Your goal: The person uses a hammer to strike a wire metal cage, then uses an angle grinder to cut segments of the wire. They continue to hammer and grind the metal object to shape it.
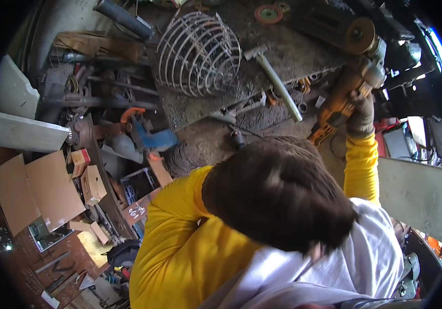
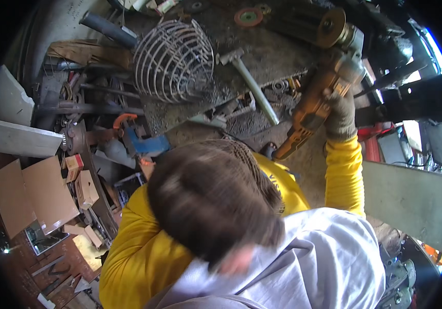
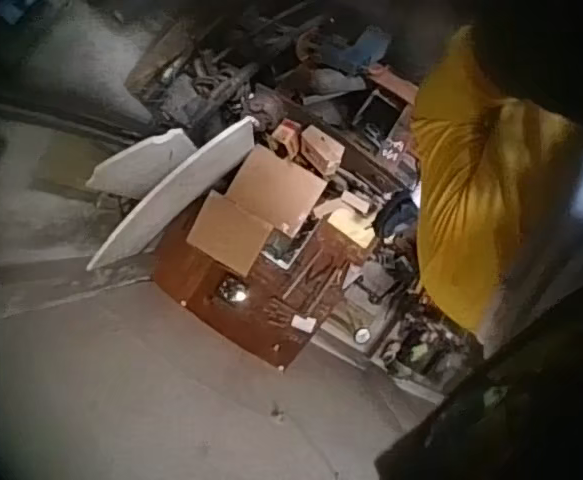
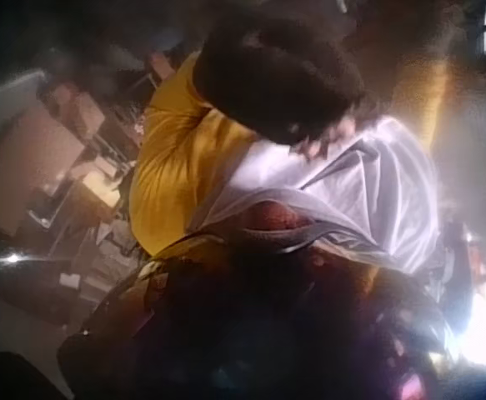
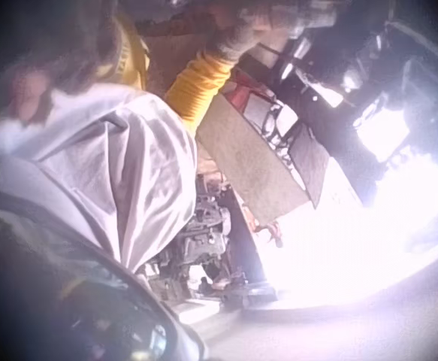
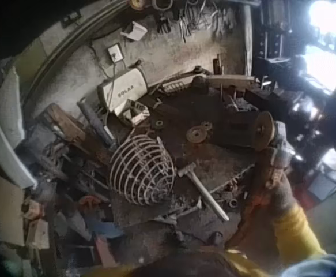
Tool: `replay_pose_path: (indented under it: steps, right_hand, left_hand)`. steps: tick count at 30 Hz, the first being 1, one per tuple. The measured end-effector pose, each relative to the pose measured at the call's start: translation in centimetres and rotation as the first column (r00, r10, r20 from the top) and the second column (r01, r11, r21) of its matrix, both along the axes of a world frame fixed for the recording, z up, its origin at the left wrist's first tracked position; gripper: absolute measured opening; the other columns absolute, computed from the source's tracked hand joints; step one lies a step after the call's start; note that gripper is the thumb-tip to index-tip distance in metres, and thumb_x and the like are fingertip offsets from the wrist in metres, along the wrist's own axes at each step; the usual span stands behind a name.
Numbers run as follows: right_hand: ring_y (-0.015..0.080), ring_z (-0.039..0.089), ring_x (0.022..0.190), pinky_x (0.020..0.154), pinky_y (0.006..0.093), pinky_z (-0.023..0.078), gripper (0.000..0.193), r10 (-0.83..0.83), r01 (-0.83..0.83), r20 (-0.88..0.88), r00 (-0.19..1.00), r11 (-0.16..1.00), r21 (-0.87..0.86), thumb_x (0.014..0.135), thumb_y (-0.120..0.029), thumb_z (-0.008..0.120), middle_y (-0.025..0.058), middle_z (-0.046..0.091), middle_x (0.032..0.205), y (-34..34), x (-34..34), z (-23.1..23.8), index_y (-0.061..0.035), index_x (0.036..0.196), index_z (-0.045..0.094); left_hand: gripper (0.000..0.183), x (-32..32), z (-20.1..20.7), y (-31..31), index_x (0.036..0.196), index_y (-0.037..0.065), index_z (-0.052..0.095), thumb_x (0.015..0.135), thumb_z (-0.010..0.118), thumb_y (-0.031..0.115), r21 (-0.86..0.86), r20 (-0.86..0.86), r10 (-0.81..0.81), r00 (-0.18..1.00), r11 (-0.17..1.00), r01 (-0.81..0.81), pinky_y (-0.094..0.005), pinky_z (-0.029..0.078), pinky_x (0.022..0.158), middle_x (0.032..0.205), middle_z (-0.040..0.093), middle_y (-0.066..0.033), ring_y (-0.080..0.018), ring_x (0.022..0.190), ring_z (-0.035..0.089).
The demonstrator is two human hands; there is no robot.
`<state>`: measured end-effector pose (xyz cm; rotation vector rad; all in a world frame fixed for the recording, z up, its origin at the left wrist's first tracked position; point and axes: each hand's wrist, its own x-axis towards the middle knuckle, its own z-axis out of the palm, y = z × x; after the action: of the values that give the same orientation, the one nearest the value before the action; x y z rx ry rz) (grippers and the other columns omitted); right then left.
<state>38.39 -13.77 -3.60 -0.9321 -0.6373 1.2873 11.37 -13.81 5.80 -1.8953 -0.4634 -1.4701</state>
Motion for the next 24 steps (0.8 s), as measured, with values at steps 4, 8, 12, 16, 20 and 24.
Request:
replay_pose_path:
  steps: [4, 8, 12, 16, 20, 24]
  right_hand:
    - [0.0223, 0.067, 0.096, 0.083, 0.0347, 0.057, 0.057, -0.034, 0.034, 0.057, 0.998, 0.999, 0.0, 0.08, -0.016, 0.073, 0.011, 0.066, 0.11, -0.2, 0.1, -0.3, 0.0004, 0.13, 0.052]
    - [0.0233, 0.067, 0.095, 0.082, 0.0356, 0.058, 0.061, -0.043, 0.044, 0.089, 0.995, 0.999, -0.011, 0.078, -0.016, 0.074, 0.0124, 0.066, 0.111, -0.7, -0.2, 0.8, 0.0015, 0.132, 0.05]
    - [0.0257, 0.068, 0.095, 0.082, 0.0391, 0.06, 0.064, -0.042, 0.045, 0.086, 0.995, 0.998, -0.039, 0.077, -0.016, 0.073, 0.0149, 0.065, 0.111, -1.3, -0.1, 0.1, 0.0019, 0.133, 0.047]
    - [0.028, 0.069, 0.094, 0.082, 0.0429, 0.061, 0.065, -0.054, 0.057, 0.077, 0.996, 0.998, -0.036, 0.077, -0.018, 0.072, 0.0168, 0.065, 0.11, -1.5, -0.5, 0.4, 0.0035, 0.133, 0.046]
    - [0.029, 0.069, 0.094, 0.081, 0.0413, 0.06, 0.066, -0.044, 0.045, 0.085, 0.995, 0.999, -0.018, 0.078, -0.02, 0.073, 0.0178, 0.065, 0.11, -1.9, -0.6, 1.0, 0.0042, 0.133, 0.047]
    - [0.0275, 0.069, 0.092, 0.08, 0.039, 0.059, 0.064, -0.05, 0.048, 0.091, 0.995, 0.999, 0.018, 0.078, -0.021, 0.074, 0.0168, 0.066, 0.109, -1.8, -0.8, 1.2, 0.0051, 0.131, 0.049]
  left_hand:
    - [0.013, 0.2, 0.2, -1.0, 0.096, 0.012, 0.071, 0.093, 0.064, 0.022, -0.233, -0.007, -0.179, 0.984, 0.957, 0.172, -0.0327, 0.055, 0.065, 0.078, 0.065, 0.0008, -0.0137, 0.076, 0.067]
    - [0.013, -0.3, 0.7, -1.0, 0.095, 0.01, 0.069, 0.09, 0.066, 0.022, -0.434, 0.017, -0.348, 0.937, 0.842, 0.321, -0.034, 0.055, 0.065, 0.08, 0.066, -0.0013, -0.0161, 0.076, 0.067]
    - [0.015, -0.7, 1.8, -0.5, 0.093, 0.008, 0.068, 0.087, 0.069, 0.021, -0.595, 0.07, -0.492, 0.868, 0.677, 0.432, -0.0352, 0.055, 0.065, 0.081, 0.066, -0.0033, -0.0184, 0.075, 0.067]
    - [0.018, -0.7, 2.8, -0.8, 0.092, 0.006, 0.066, 0.085, 0.072, 0.021, -0.724, 0.186, -0.596, 0.781, 0.455, 0.519, -0.0365, 0.055, 0.065, 0.082, 0.067, -0.0054, -0.0207, 0.075, 0.067]
    - [0.021, -0.7, 3.6, -0.9, 0.09, 0.003, 0.064, 0.082, 0.075, 0.02, -0.788, 0.336, -0.661, 0.671, 0.193, 0.584, -0.0378, 0.055, 0.065, 0.083, 0.067, -0.0075, -0.023, 0.074, 0.067]
    - [0.026, -0.2, 3.9, 0.2, 0.089, 0.001, 0.063, 0.079, 0.077, 0.02, -0.781, 0.481, -0.703, 0.524, -0.073, 0.62, -0.0391, 0.055, 0.065, 0.085, 0.068, -0.0096, -0.0254, 0.073, 0.067]
